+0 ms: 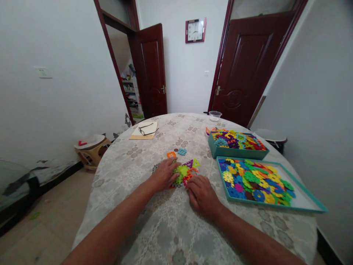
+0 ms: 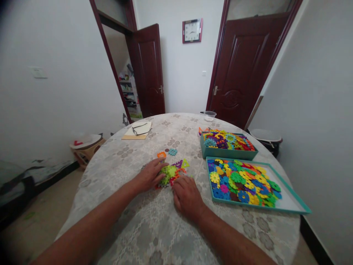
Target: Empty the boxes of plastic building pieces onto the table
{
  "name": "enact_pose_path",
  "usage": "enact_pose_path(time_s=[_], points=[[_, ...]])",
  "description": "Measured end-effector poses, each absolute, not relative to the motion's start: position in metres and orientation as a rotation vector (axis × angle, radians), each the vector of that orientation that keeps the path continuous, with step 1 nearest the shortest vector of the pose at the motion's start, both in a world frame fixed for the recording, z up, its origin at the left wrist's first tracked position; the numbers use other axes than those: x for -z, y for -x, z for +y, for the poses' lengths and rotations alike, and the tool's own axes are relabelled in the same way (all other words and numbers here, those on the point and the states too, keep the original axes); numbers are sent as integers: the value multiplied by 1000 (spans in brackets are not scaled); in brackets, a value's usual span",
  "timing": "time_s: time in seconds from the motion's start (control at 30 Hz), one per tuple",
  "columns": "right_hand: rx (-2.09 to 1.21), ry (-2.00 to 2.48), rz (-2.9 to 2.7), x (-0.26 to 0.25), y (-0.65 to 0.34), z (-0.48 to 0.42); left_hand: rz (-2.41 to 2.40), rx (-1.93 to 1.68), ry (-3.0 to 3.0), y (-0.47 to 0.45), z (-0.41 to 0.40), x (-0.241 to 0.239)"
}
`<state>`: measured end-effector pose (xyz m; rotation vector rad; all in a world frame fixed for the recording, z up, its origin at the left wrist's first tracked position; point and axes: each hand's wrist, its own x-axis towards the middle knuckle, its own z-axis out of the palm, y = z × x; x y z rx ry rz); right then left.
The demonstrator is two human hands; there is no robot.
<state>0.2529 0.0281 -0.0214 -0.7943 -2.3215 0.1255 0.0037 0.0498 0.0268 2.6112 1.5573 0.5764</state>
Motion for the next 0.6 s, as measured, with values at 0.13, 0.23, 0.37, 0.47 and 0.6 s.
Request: enact_pose_path(time_s=[0.13, 0.23, 0.37, 0.47, 0.6], points=[[27, 1031, -2199, 27, -251, 31, 1762, -506, -2442, 3, 25, -25], [47, 1178, -2171, 36, -248, 36, 1881, -379, -2348, 5, 13, -21], [8, 1137, -2285, 42, -247, 42, 1831, -365, -2385, 1, 12, -15], [-44, 1002, -2403, 38, -246, 49, 1718, -428, -2433, -4, 18, -14], [-78, 1003, -2395, 37, -240, 72, 1627, -521, -2473, -1, 26, -12]])
